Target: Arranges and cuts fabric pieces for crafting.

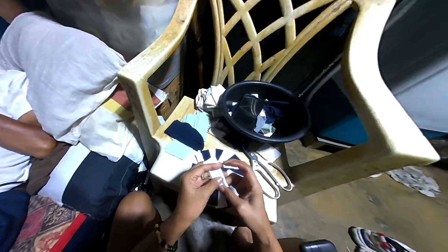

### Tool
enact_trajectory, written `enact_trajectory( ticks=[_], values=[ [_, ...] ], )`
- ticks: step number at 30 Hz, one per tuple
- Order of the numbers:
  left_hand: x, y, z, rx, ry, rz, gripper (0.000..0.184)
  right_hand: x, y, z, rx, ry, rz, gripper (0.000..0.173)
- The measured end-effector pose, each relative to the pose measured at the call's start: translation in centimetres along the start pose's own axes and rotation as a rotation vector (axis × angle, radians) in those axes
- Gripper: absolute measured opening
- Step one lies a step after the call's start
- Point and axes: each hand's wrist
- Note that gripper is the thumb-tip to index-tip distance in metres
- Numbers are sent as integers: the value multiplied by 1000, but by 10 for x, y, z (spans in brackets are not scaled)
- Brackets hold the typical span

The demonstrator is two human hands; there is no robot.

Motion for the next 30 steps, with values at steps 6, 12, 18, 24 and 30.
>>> enact_trajectory(
  ticks=[6,12,18,24,30],
  values=[
    [3,1,0,14,-51,30,44,8,7,1,33,-49,19,50],
    [-5,4,7,-45,109,-104,44,6,55,5,-96,-288,-1086,37],
    [-7,8,11,-57,200,-199,38,-1,58,13,11,-558,-1321,29],
    [-7,15,17,-70,102,-162,32,3,57,18,-3,-650,-1323,34],
    [-11,28,25,-90,-90,-16,36,29,67,1,-67,-419,-1106,33]
  ],
)
Point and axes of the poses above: each hand's wrist, its own z-axis towards the middle knuckle, its own y-axis out of the back of the hand, x = y × z, and after that the axes turned 12 degrees about -z, right-handed
